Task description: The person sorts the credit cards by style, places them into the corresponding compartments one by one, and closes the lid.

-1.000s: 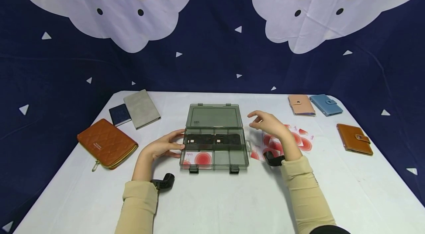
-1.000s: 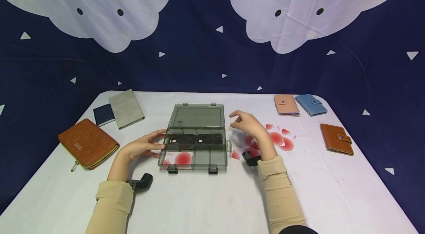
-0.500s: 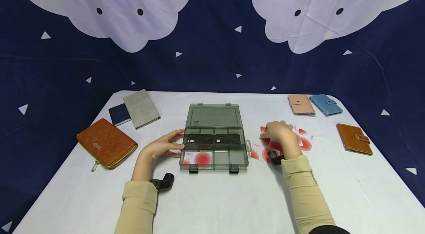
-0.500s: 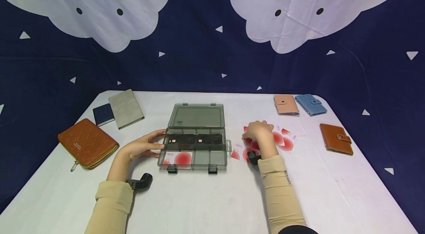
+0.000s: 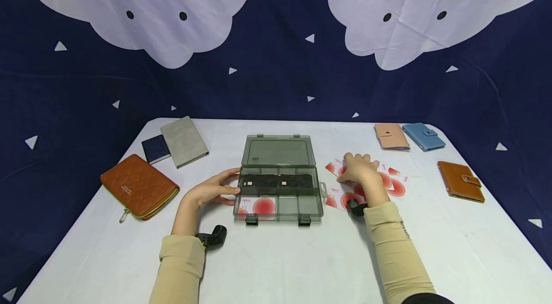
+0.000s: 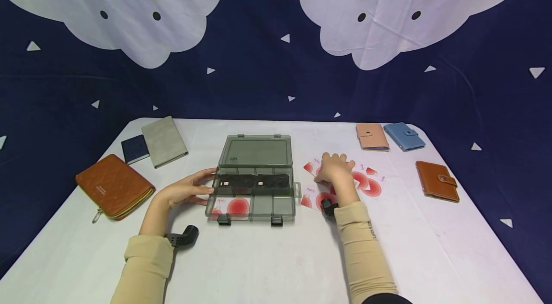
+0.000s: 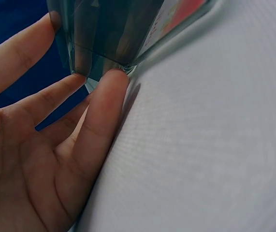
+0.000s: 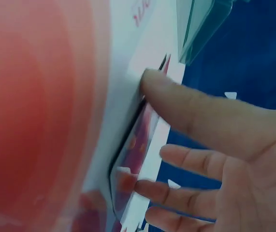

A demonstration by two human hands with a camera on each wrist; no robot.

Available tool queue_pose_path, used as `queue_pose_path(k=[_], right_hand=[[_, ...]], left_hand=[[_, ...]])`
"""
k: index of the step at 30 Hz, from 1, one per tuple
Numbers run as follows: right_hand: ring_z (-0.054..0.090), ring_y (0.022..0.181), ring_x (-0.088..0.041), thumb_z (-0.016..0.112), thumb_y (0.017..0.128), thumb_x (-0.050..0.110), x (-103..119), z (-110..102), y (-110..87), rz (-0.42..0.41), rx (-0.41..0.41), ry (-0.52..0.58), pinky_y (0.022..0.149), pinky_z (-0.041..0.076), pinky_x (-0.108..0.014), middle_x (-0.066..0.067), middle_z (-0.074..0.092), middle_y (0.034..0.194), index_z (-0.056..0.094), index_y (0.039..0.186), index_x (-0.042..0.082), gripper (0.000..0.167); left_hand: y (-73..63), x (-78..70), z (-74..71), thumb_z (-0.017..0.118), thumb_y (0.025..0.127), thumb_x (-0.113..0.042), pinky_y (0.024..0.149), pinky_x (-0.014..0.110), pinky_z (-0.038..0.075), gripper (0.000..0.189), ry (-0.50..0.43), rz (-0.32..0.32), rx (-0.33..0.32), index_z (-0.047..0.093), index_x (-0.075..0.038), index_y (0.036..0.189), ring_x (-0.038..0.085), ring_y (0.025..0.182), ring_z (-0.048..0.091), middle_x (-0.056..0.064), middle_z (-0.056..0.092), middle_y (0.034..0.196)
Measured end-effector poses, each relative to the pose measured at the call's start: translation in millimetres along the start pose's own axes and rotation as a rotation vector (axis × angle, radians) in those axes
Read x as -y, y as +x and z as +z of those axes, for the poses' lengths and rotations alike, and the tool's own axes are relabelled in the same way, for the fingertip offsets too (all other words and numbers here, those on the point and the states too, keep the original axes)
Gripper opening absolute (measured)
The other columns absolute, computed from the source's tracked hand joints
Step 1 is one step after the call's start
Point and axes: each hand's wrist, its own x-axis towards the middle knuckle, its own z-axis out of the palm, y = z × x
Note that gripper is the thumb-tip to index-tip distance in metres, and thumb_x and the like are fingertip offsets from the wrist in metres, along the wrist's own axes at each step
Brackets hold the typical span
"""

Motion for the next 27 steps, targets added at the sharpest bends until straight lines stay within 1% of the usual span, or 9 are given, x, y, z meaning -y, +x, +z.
queue_pose_path(k=[3,6,9,11,14,18,22,25,27], right_hand=[[0.04,0.106,-0.05,0.076,0.07,0.024,-4,0,0.5,0.051,0.011,0.045,0.084,0.03,-0.062,-0.034,0.05,0.116,0.046,0.122,-0.005,0.067],[0.041,0.104,-0.049,0.076,0.069,0.022,-8,-1,0.9,0.066,0.023,0.106,0.084,0.03,-0.061,-0.033,0.051,0.116,0.047,0.12,-0.005,0.064],[0.041,0.104,-0.048,0.077,0.069,0.022,-11,0,2.0,0.071,0.022,0.139,0.084,0.029,-0.06,-0.03,0.051,0.115,0.051,0.117,-0.004,0.06],[0.041,0.102,-0.047,0.077,0.068,0.021,-12,0,3.7,0.065,0.008,0.144,0.083,0.03,-0.06,-0.029,0.052,0.112,0.054,0.113,-0.003,0.056],[0.044,0.099,-0.044,0.073,0.071,0.017,-12,0,6.1,0.049,-0.042,0.159,0.082,0.029,-0.059,-0.025,0.055,0.106,0.056,0.11,0.0,0.046],[0.052,0.092,-0.036,0.064,0.078,0.008,-12,-1,7.3,0.004,-0.129,0.221,0.079,0.032,-0.054,-0.019,0.06,0.098,0.057,0.106,0.001,0.03],[0.057,0.082,-0.029,0.058,0.084,0.004,-7,-7,3.6,-0.089,-0.182,0.344,0.072,0.04,-0.04,-0.019,0.063,0.094,0.058,0.103,-0.002,0.021],[0.057,0.075,-0.024,0.059,0.086,0.004,1,-14,-1.9,-0.166,-0.178,0.466,0.064,0.043,-0.031,-0.02,0.063,0.091,0.057,0.104,-0.005,0.02],[0.056,0.073,-0.021,0.059,0.086,0.003,8,-18,-5.9,-0.218,-0.153,0.546,0.065,0.042,-0.028,-0.019,0.063,0.088,0.056,0.104,-0.006,0.021]], left_hand=[[0.0,-0.6,0.4,0.06,0.086,-0.005,0.08,0.039,0.053,0.076,0.0,0.0,-0.001,0.015,-0.004,0.147,0.022,0.103,0.053,0.024,0.014,0.149],[0.3,-0.6,0.7,0.06,0.086,-0.006,0.08,0.04,0.053,0.076,0.0,0.0,0.001,0.015,-0.004,0.147,0.022,0.102,0.053,0.024,0.014,0.149],[0.5,-0.3,0.8,0.061,0.086,-0.006,0.08,0.04,0.053,0.077,0.003,0.0,0.001,0.015,-0.004,0.147,0.022,0.103,0.053,0.024,0.014,0.15],[0.5,0.0,0.6,0.061,0.086,-0.006,0.08,0.04,0.053,0.077,0.003,-0.001,-0.002,0.015,-0.004,0.147,0.022,0.103,0.053,0.024,0.014,0.15],[0.3,0.0,0.6,0.061,0.086,-0.006,0.08,0.04,0.053,0.076,0.004,-0.003,-0.008,0.016,-0.004,0.147,0.023,0.104,0.053,0.024,0.014,0.15],[0.5,0.3,0.5,0.06,0.086,-0.005,0.08,0.041,0.053,0.076,0.003,-0.003,-0.011,0.016,-0.004,0.147,0.023,0.104,0.053,0.024,0.014,0.149],[0.5,0.7,0.5,0.06,0.086,-0.005,0.081,0.041,0.053,0.076,0.001,-0.003,-0.012,0.016,-0.004,0.147,0.024,0.104,0.053,0.024,0.014,0.149],[0.4,0.7,0.6,0.06,0.086,-0.005,0.08,0.041,0.053,0.076,0.0,-0.002,-0.011,0.016,-0.004,0.147,0.023,0.104,0.053,0.024,0.014,0.149],[0.4,0.7,0.5,0.06,0.086,-0.005,0.08,0.041,0.053,0.076,0.0,-0.001,-0.01,0.016,-0.004,0.147,0.023,0.103,0.053,0.024,0.014,0.149]])
